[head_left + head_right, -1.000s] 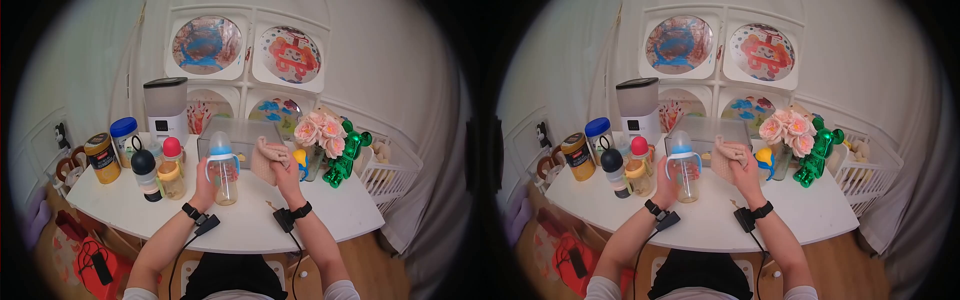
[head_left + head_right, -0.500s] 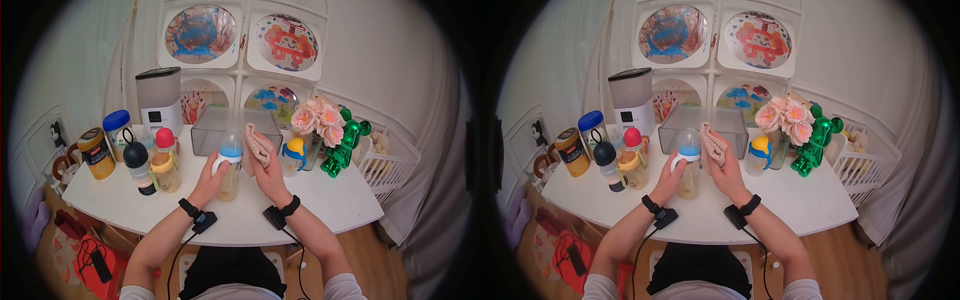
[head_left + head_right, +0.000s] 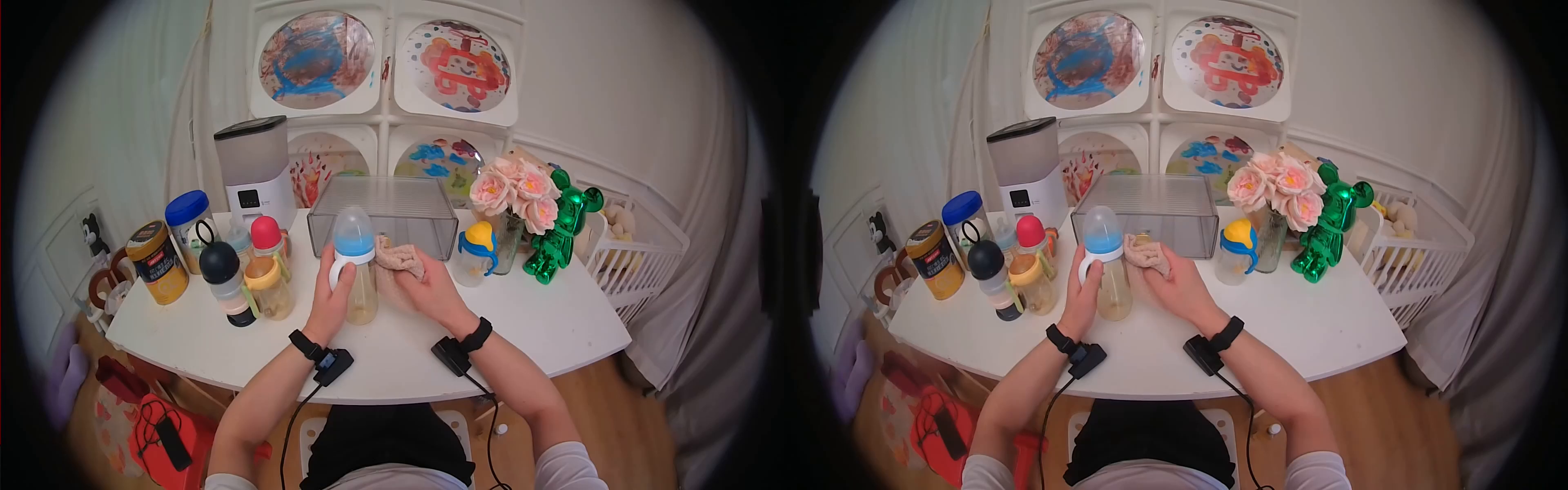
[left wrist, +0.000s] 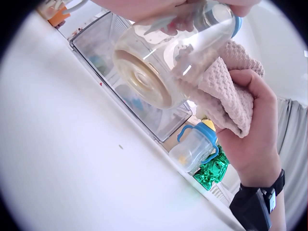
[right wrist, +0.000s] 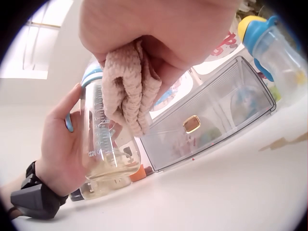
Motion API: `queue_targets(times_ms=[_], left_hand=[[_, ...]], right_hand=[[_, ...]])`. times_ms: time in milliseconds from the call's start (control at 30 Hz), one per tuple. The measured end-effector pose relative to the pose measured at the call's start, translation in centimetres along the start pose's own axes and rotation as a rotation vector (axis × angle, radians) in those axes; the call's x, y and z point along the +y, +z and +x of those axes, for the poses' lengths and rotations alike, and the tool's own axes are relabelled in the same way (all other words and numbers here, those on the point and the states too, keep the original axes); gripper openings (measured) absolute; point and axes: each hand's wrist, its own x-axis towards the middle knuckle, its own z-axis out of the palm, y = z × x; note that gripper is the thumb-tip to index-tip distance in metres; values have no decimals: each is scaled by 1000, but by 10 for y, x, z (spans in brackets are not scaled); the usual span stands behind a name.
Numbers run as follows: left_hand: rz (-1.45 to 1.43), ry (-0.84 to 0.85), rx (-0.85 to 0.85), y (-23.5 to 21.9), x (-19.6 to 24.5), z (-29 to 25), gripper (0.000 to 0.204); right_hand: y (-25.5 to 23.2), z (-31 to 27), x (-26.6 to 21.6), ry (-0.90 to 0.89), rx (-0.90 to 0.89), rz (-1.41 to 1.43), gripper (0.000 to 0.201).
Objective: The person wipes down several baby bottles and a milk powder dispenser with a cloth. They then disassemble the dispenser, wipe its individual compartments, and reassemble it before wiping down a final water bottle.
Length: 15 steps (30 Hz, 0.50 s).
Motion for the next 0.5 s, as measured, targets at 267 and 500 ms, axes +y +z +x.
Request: queue_targets(times_ms=[267,500], left_hand=[[58,125,-116,-2,13,-4,56],[92,76,-94,-10,-5,-5,60]], right_hand=[[-9,1,-17,131,-99,6,27],[-7,4,-3,150,-142,68,25]])
